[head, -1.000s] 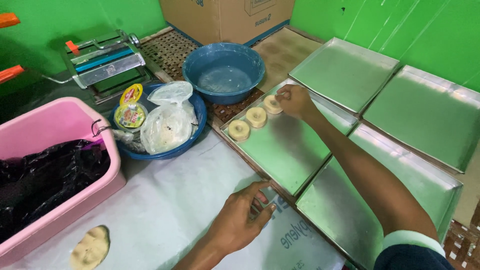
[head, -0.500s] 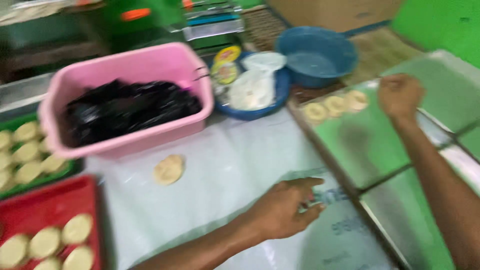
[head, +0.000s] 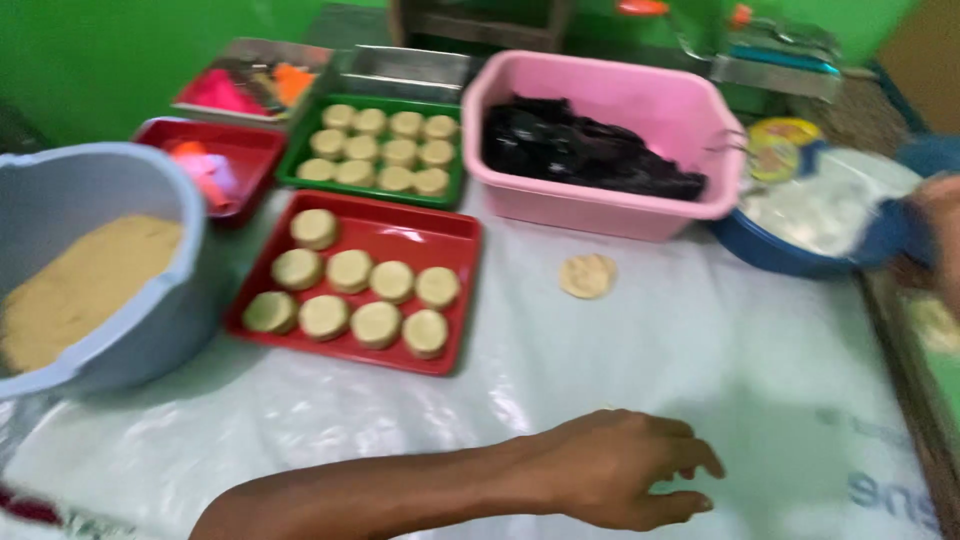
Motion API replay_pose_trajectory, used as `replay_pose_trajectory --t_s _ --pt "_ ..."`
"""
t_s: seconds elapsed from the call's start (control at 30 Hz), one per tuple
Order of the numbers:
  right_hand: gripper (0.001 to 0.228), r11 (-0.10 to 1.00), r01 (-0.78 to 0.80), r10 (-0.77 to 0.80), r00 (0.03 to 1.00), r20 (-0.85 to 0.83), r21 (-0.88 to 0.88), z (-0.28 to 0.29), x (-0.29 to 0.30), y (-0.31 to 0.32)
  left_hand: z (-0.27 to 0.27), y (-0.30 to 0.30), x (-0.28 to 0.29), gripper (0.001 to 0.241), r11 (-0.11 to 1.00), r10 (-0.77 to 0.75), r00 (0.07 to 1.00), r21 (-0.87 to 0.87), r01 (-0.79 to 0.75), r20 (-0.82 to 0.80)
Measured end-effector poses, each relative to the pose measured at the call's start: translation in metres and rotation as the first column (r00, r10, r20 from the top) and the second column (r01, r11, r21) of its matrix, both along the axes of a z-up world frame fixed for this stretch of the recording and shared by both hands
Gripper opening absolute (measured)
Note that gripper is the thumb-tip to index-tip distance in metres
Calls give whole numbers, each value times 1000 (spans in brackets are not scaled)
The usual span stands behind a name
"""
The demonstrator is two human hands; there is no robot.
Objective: Flattening dough circles, adding a stick of filling, shaping them, and placing them onto a tray.
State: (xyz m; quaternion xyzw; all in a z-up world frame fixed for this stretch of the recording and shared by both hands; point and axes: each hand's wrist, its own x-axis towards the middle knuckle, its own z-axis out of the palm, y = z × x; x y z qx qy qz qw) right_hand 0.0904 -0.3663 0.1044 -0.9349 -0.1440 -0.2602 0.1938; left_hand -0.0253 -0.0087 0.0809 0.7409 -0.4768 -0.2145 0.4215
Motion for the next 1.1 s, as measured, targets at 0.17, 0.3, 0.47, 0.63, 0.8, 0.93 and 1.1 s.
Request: replay_pose_trajectory --t_s 0.17,0.3,0.47,0.63,0.8,0.93,1.1 --pt "20 971 -214 186 955 -232 -104 34 1 158 -28 71 10 32 979 201 939 -22 -203 280" --pt "34 881 -375 187 836 -517 -288 43 1 278 -40 120 25 27 901 411 789 -69 -429 456" --pt "29 699 -684 573 710 -409 -208 -3 51 394 -52 150 36 25 835 539 660 -226 -502 523" --pt "35 631 -749 644 650 -403 -200 -38 81 490 -69 157 45 30 773 621 572 -298 -561 536" --pt "44 672 -700 627 712 -316 -243 -87 107 529 -81 154 51 50 755 613 570 -193 -627 547" --pt "48 727 -634 513 757 -404 -264 -92 111 546 -83 156 50 59 798 563 628 -156 -582 537" --pt "43 716 -624 479 766 -430 -313 -90 116 548 -85 156 49 40 791 556 585 -160 -590 590"
